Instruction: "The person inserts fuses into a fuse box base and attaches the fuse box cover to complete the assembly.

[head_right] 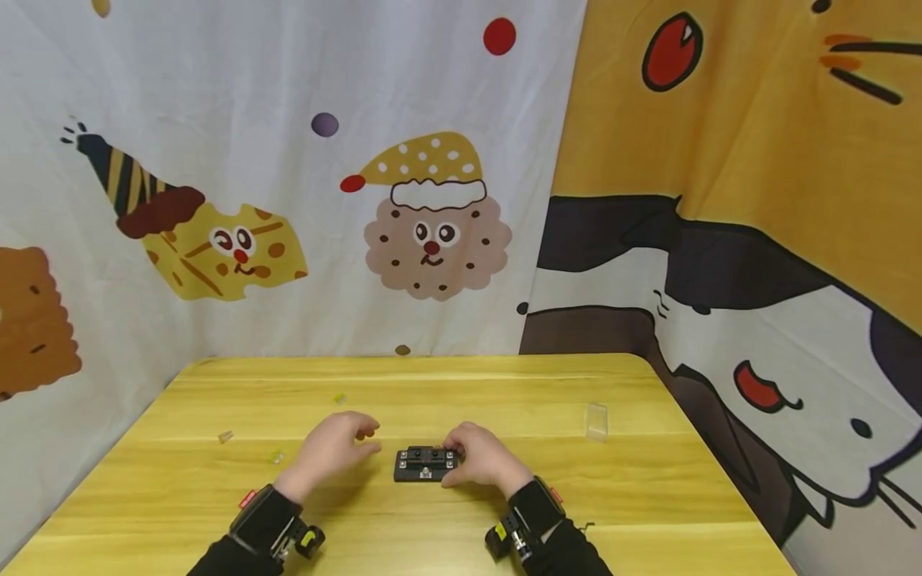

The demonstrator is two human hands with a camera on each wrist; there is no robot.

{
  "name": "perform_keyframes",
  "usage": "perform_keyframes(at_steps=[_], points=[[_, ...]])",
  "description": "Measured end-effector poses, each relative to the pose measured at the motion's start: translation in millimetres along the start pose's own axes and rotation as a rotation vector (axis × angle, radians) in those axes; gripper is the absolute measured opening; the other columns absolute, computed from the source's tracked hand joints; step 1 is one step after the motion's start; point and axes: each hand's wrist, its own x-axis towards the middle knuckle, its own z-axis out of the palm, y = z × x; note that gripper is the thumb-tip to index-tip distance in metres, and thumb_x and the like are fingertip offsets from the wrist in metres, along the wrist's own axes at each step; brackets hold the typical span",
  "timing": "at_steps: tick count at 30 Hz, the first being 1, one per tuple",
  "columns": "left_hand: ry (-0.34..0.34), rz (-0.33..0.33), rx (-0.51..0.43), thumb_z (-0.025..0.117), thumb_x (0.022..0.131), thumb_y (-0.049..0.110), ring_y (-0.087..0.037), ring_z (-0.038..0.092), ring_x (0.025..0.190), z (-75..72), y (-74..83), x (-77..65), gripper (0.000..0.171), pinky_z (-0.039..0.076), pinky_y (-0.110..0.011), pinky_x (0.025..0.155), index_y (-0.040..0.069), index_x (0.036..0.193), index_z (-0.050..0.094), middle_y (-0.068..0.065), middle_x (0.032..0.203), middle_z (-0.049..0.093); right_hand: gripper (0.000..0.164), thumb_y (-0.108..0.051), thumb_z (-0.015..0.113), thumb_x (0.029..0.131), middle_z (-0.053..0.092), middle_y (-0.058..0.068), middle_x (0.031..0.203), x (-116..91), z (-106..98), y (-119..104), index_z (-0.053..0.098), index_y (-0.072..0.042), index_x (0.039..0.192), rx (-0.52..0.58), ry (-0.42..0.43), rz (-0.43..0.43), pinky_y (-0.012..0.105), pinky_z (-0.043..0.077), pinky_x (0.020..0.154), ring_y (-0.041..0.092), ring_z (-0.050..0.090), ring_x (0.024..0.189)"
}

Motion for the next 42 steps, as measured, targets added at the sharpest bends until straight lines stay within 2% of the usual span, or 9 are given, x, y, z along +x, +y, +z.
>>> perform_keyframes(at_steps=[4, 16, 33, 37, 42], points=[[0.002, -0.047, 0.004, 0.081, 0.082, 0.017, -0.024, 0.066, 0.085, -6.3, -10.7, -4.8, 0.029, 0.053, -0.041, 0.074, 0.003, 0.105, 0.073, -0.007, 0.094, 0.070, 0.044, -0.022, 0.092, 0.068, 0.056, -0.002, 0.099, 0.6, 0.4, 1.4, 0.067, -0.009, 0.102, -0.006, 0.004, 0.003, 0.034, 0.048, 0.082, 0.017, 0.056, 0.089], [0.052, -0.130, 0.017, 0.081, 0.081, 0.014, -0.026, 0.066, 0.083, -27.0, -47.1, -21.8, 0.028, 0.052, -0.042, 0.074, 0.001, 0.105, 0.073, -0.008, 0.092, 0.071, 0.045, -0.023, 0.091, 0.069, 0.057, -0.003, 0.100, -1.0, -0.5, -1.0, 0.067, -0.008, 0.105, 0.003, -0.004, 0.031, 0.035, 0.048, 0.082, 0.014, 0.054, 0.088], [0.013, -0.229, 0.059, 0.077, 0.084, 0.015, -0.030, 0.064, 0.082, -60.2, -93.4, -38.9, 0.031, 0.051, -0.047, 0.073, -0.005, 0.106, 0.069, -0.012, 0.092, 0.068, 0.044, -0.022, 0.092, 0.069, 0.056, -0.003, 0.099, -1.2, -0.6, 0.3, 0.067, -0.009, 0.103, 0.011, -0.003, 0.027, 0.034, 0.048, 0.082, 0.014, 0.055, 0.088], [-0.021, -0.281, 0.070, 0.076, 0.084, 0.015, -0.026, 0.062, 0.078, -64.3, -99.3, -41.2, 0.026, 0.050, -0.046, 0.071, -0.003, 0.101, 0.069, -0.010, 0.089, 0.067, 0.044, -0.023, 0.092, 0.069, 0.056, -0.004, 0.100, -1.2, -0.4, 0.6, 0.067, -0.010, 0.103, 0.014, -0.003, 0.029, 0.034, 0.048, 0.082, 0.014, 0.055, 0.088], [-0.052, -0.340, 0.071, 0.074, 0.084, 0.013, -0.019, 0.051, 0.066, -66.2, -103.8, -44.5, 0.013, 0.044, -0.038, 0.062, 0.003, 0.083, 0.065, -0.004, 0.076, 0.060, 0.044, -0.023, 0.091, 0.069, 0.056, -0.004, 0.100, -1.1, 0.5, 1.7, 0.067, -0.010, 0.103, 0.009, -0.002, 0.026, 0.033, 0.048, 0.083, 0.013, 0.054, 0.088]])
